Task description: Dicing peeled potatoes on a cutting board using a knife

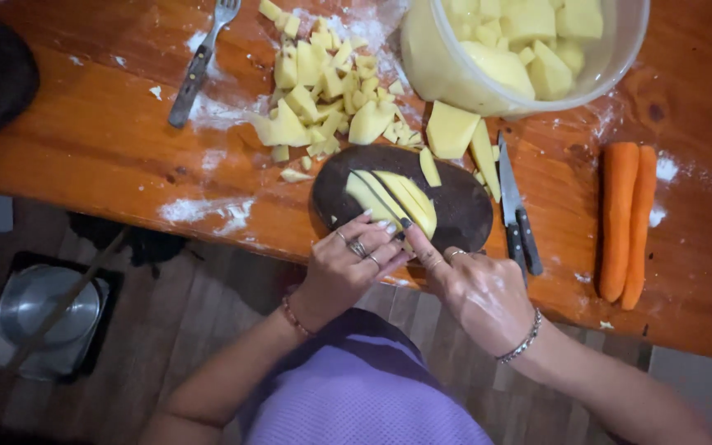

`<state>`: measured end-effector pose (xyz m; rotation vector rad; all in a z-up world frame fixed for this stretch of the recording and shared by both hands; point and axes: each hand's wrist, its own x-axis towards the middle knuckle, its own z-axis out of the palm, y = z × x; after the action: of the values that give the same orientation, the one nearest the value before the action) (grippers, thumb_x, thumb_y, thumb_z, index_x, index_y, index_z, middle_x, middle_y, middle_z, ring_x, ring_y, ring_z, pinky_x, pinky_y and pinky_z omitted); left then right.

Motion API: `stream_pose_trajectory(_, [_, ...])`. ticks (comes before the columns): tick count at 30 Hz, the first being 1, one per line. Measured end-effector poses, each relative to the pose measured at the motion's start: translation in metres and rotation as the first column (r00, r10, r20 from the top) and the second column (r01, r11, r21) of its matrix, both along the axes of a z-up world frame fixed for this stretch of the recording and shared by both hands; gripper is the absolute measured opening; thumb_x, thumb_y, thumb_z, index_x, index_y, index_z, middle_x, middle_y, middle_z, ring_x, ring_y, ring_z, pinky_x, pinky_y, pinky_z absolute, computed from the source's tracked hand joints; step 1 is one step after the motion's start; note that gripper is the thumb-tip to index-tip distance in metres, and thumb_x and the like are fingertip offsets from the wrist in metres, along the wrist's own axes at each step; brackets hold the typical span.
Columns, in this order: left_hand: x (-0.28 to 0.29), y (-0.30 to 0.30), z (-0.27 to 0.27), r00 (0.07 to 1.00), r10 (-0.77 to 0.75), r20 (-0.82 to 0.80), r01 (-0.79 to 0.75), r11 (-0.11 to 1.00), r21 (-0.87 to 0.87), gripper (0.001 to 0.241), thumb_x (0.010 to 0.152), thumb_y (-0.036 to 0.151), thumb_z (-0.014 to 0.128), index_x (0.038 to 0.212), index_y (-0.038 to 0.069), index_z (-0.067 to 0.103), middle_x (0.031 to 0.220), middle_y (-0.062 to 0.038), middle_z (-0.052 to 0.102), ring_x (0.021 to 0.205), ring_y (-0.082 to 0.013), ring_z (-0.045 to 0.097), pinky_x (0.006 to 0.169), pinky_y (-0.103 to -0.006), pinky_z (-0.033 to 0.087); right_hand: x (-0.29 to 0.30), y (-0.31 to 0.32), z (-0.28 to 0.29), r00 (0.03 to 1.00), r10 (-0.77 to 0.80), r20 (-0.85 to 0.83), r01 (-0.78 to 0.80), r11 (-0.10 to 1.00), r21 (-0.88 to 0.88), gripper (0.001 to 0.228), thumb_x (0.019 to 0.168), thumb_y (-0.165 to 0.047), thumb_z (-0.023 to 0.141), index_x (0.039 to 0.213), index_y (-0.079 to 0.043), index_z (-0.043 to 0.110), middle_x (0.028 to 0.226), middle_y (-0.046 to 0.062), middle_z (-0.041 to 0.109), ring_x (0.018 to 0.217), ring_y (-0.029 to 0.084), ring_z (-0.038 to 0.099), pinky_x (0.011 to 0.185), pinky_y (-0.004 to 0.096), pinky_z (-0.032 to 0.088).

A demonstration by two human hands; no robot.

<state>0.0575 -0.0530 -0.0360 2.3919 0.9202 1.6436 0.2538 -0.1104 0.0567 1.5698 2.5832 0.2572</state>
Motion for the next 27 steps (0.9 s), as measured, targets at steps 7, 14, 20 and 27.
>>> stream_pose_trajectory(7, [0.002, 0.006, 0.018, 0.999, 0.050, -0.008, -0.050, 0.998, -0.029, 0.010, 0.087, 0.021, 0.082, 0.087, 0.015, 0.075, 0.082, -0.002, 0.073, 0.082, -0.0201, 0.071, 0.097, -0.0370, 0.061, 0.009, -0.007, 0.024, 0.999, -0.034, -0.043, 0.031, 0.997, -0.065, 0.061, 0.092, -0.020, 0.053, 0.154, -0.022, 0.051, 0.065, 0.003, 0.067, 0.052, 0.025, 0.069, 0.047, 0.040, 0.058])
stream_pose_trajectory(14, [-0.001, 0.004, 0.021, 1.000, -0.014, 0.016, 0.015, 0.997, -0.077, 0.007, 0.088, 0.017, 0.081, 0.086, 0.012, 0.077, 0.084, -0.004, 0.075, 0.082, -0.0218, 0.072, 0.097, -0.0376, 0.060, 0.018, -0.019, -0.023, 0.994, 0.072, 0.078, -0.077, 0.995, 0.063, 0.059, 0.094, -0.017, 0.047, 0.153, -0.020, 0.050, 0.070, 0.002, 0.062, 0.052, 0.020, 0.064, 0.050, 0.035, 0.057])
stream_pose_trajectory(20, [-0.005, 0.003, 0.020, 0.999, -0.018, -0.037, 0.015, 0.997, -0.076, 0.006, 0.088, 0.016, 0.081, 0.087, 0.011, 0.078, 0.084, -0.004, 0.075, 0.085, -0.0213, 0.073, 0.097, -0.0375, 0.060, 0.023, -0.016, -0.034, 0.995, 0.096, -0.025, -0.093, 0.989, 0.112, 0.056, 0.097, -0.021, 0.045, 0.153, -0.020, 0.051, 0.070, 0.001, 0.058, 0.052, 0.019, 0.062, 0.052, 0.033, 0.056])
stream_pose_trajectory(27, [-0.007, 0.006, 0.026, 0.998, -0.056, -0.031, 0.054, 0.997, -0.053, 0.010, 0.096, 0.016, 0.073, 0.091, 0.011, 0.079, 0.086, -0.003, 0.077, 0.086, -0.0209, 0.074, 0.099, -0.0378, 0.060, 0.041, -0.034, -0.026, 0.992, 0.065, -0.107, -0.059, 0.997, 0.058, 0.055, 0.097, -0.022, 0.046, 0.152, -0.025, 0.053, 0.068, 0.001, 0.058, 0.052, 0.020, 0.063, 0.053, 0.034, 0.057])
